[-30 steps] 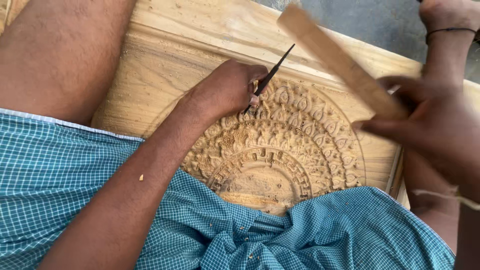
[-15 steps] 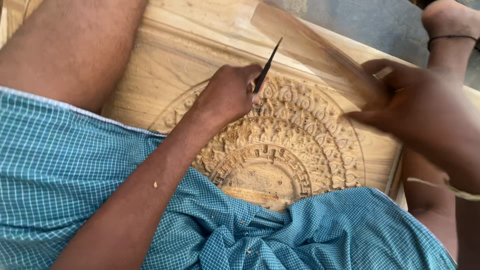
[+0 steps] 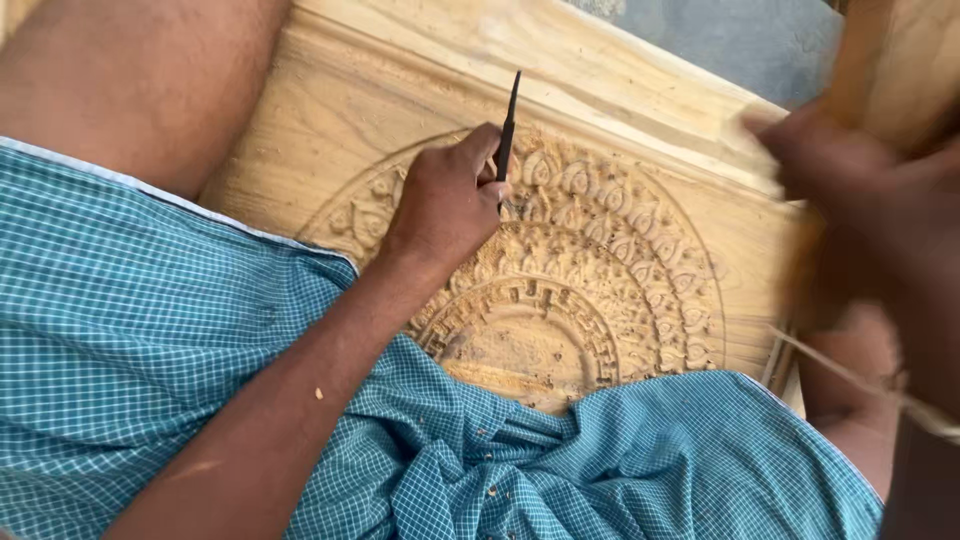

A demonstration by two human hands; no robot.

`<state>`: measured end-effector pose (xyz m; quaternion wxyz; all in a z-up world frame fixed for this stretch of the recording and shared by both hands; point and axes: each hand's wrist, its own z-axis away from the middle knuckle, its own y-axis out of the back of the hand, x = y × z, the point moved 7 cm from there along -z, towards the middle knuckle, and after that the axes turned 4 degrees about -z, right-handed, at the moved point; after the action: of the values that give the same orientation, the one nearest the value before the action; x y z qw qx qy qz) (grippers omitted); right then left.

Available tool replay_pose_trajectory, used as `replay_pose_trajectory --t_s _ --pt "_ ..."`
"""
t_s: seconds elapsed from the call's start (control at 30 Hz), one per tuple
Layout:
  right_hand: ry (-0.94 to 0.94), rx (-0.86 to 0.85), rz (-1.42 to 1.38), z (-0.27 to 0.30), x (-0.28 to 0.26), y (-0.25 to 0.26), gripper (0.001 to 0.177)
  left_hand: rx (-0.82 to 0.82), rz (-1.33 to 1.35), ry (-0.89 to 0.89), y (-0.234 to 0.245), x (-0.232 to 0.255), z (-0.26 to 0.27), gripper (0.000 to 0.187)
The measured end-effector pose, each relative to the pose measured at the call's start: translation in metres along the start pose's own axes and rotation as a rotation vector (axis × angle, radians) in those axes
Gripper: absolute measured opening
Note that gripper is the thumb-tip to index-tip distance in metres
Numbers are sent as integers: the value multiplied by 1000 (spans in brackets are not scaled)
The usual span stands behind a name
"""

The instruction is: The person carves a circular decorative pattern into a wooden panel using a chisel and a wooden mallet.

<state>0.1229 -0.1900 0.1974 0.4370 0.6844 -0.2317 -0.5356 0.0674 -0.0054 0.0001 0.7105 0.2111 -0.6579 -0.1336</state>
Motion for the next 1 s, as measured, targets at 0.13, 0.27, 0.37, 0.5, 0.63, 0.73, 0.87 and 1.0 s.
replay_pose_trajectory --t_s 0.13,0.27,0.37,0.5,0.63,0.73,0.87,1.0 --pt "125 42 73 8 -39 10 44 81 51 -21 7 5 11 19" --pt "262 -57 97 25 -39 3 61 102 94 75 -4 -12 33 15" --pt "176 -130 231 34 -33 -6 74 149 47 18 4 -2 33 14" --pt "210 -158 432 43 -53 -11 62 49 -14 39 3 3 27 15" --pt "6 14 73 55 -53 8 62 79 76 -21 18 5 19 19" --pt "-67 64 34 71 -26 14 63 35 70 -121 18 14 10 20" --pt "-265 30 -48 95 22 16 54 -168 -91 2 -1 13 -4 19" --pt "-708 12 3 117 67 28 45 -204 -210 -20 -4 18 -15 24"
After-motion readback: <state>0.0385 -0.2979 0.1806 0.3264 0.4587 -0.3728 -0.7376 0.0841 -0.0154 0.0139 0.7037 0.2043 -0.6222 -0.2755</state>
